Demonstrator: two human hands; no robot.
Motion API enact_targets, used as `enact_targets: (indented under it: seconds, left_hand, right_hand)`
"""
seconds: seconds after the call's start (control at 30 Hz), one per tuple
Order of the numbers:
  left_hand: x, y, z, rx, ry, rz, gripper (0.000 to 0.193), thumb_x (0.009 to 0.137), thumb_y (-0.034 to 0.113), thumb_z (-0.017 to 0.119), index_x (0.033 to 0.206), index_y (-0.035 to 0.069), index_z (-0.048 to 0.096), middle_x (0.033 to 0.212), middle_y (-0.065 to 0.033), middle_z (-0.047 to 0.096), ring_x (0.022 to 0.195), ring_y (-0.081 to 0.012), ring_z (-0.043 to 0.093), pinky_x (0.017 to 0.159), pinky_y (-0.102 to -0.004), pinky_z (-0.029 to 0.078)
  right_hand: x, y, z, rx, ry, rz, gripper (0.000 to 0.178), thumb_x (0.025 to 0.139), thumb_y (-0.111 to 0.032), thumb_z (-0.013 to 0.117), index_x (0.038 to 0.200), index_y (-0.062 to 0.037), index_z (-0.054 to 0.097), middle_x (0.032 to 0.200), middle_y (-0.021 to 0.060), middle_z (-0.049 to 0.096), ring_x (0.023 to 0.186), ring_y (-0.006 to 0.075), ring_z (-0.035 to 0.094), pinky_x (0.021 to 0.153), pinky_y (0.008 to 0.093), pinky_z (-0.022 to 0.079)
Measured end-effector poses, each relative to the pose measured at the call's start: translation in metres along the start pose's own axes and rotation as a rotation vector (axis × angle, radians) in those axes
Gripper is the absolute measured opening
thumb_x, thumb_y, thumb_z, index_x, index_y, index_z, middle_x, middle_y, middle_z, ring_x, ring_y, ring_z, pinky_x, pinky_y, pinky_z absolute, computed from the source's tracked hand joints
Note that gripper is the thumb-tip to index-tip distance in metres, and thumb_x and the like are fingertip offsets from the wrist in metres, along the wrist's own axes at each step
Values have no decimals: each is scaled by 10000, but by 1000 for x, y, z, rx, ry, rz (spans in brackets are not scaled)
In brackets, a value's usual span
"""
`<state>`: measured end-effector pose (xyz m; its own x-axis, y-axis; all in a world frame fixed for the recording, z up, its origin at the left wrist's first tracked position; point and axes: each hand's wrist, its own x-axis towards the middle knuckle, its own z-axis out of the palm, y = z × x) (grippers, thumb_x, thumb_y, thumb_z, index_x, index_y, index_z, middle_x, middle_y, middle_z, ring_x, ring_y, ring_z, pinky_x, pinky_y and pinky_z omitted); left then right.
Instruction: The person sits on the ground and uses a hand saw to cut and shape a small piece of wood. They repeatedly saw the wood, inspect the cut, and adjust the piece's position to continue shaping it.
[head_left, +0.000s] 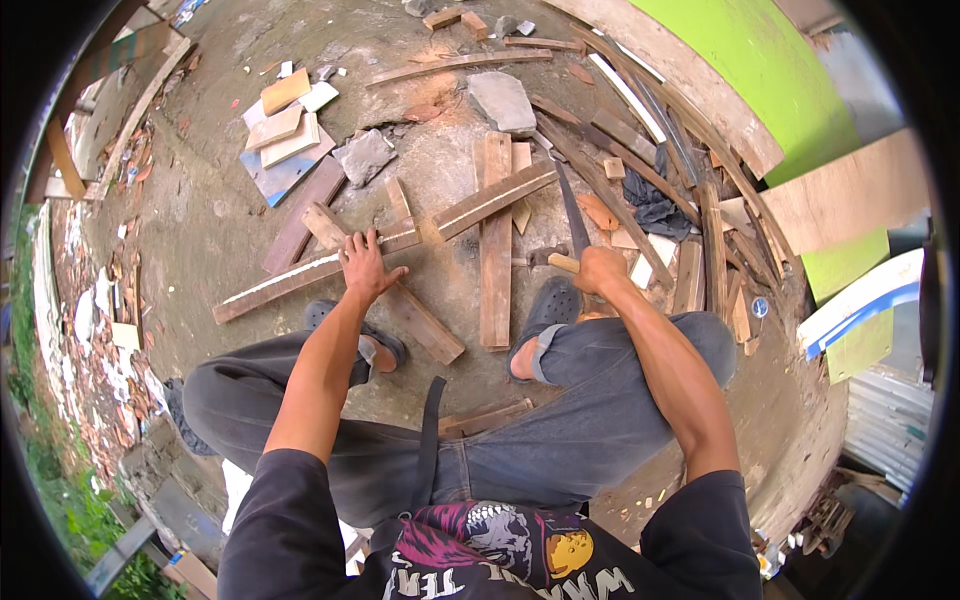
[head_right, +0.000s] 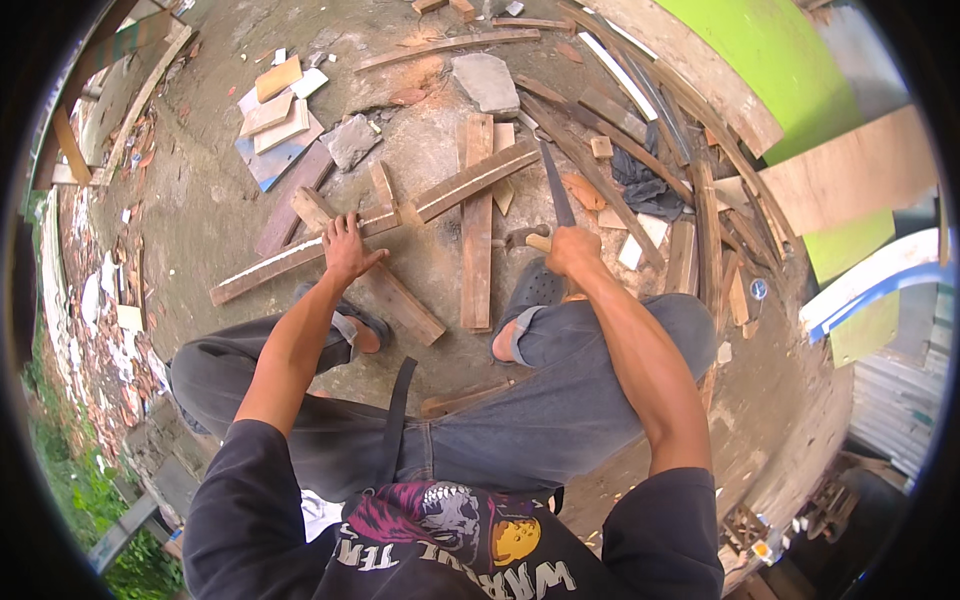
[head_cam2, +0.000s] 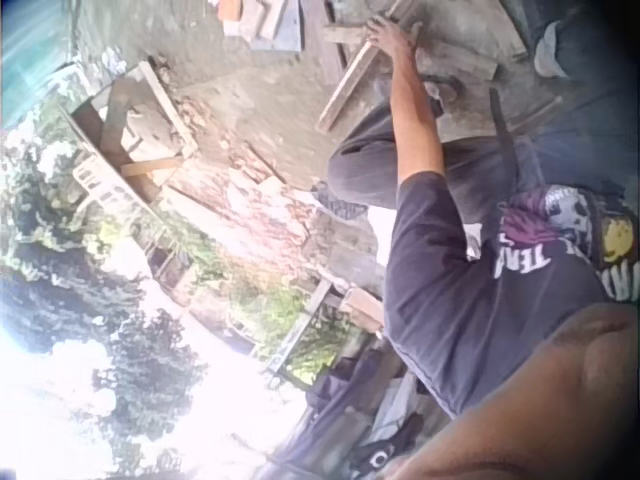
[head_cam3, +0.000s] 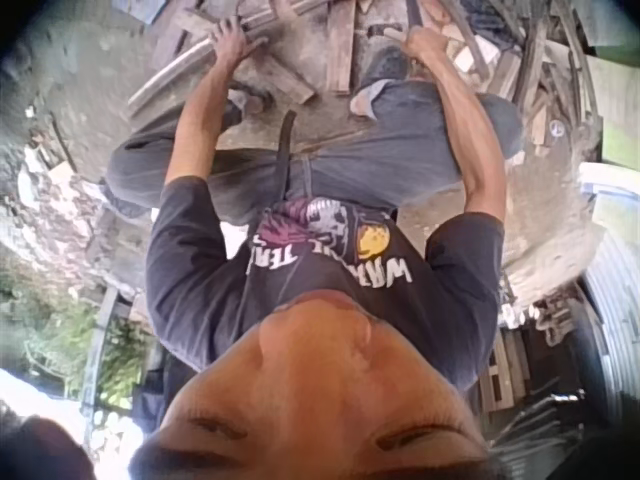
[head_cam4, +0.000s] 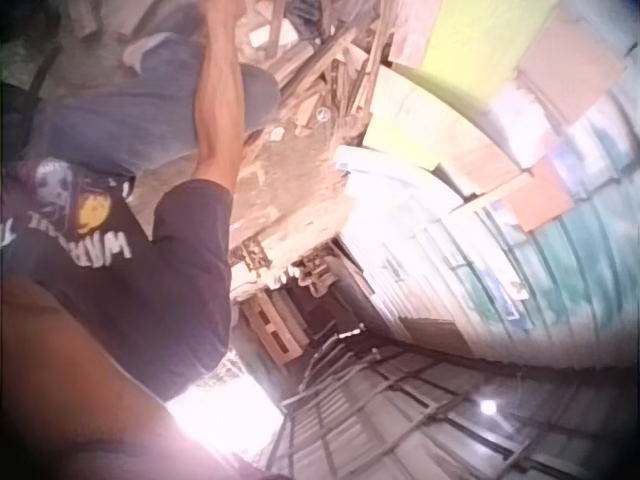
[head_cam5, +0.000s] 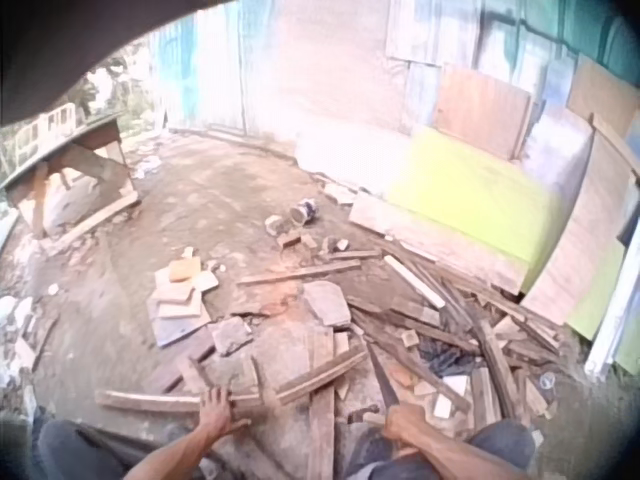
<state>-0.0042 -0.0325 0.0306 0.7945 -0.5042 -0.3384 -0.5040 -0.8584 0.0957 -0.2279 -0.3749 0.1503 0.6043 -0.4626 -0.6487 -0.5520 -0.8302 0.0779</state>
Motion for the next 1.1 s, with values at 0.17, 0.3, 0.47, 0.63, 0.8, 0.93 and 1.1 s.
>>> enact_targets:
  seconds: [0.17,0.3,0.47,0.63,0.8,0.93,1.1]
  left_hand:
    - [35,-2,-3,18,-69,172,985,705,561,825,1440,72,388,1383,-197,489,1343,-371,435,1104,-512,361]
    - [62,6,-19,-54,-240,235,940,680,572,832,1379,68,458,1216,-187,637,1163,-383,596,980,-468,479]
    - [71,-3,-24,-56,-355,253,917,622,626,850,1289,80,537,1113,-172,678,1074,-387,644,882,-479,519]
    - [35,0,-11,-33,0,309,908,611,639,833,1259,69,549,1109,-131,635,1109,-333,609,916,-458,491]
    - [7,-6,6,-32,172,349,758,653,601,808,1159,87,577,1075,-95,618,1081,-300,597,913,-431,464]
    - [-10,0,8,1,99,329,551,745,448,804,1082,83,565,1069,-98,608,1087,-296,584,911,-435,441]
    - [-7,10,-2,-11,43,294,529,752,414,807,1082,78,566,1074,-107,610,1082,-317,581,913,-442,463]
  right_hand:
    - [18,12,18,-81,114,-95,197,777,-109,675,941,-58,773,929,175,752,898,314,741,784,411,584]
    - [39,16,31,-49,190,-105,197,757,-121,699,920,-24,751,937,196,743,906,324,736,782,417,584]
    - [59,-9,40,113,178,78,167,817,-93,659,935,-29,758,980,195,746,937,336,735,803,425,584]
    - [83,-12,60,392,156,327,234,829,-152,667,1006,-16,739,1049,221,729,1003,361,715,856,451,572]
    - [103,1,94,697,249,286,386,854,-234,657,1148,14,680,1124,246,704,1104,388,665,960,433,515]
    - [118,-4,113,1153,58,167,506,857,-265,656,1273,20,621,1171,260,683,1115,399,653,1005,430,478]
    - [121,19,147,830,107,284,522,885,-306,606,1297,14,609,1258,261,647,1226,389,599,1022,428,470]
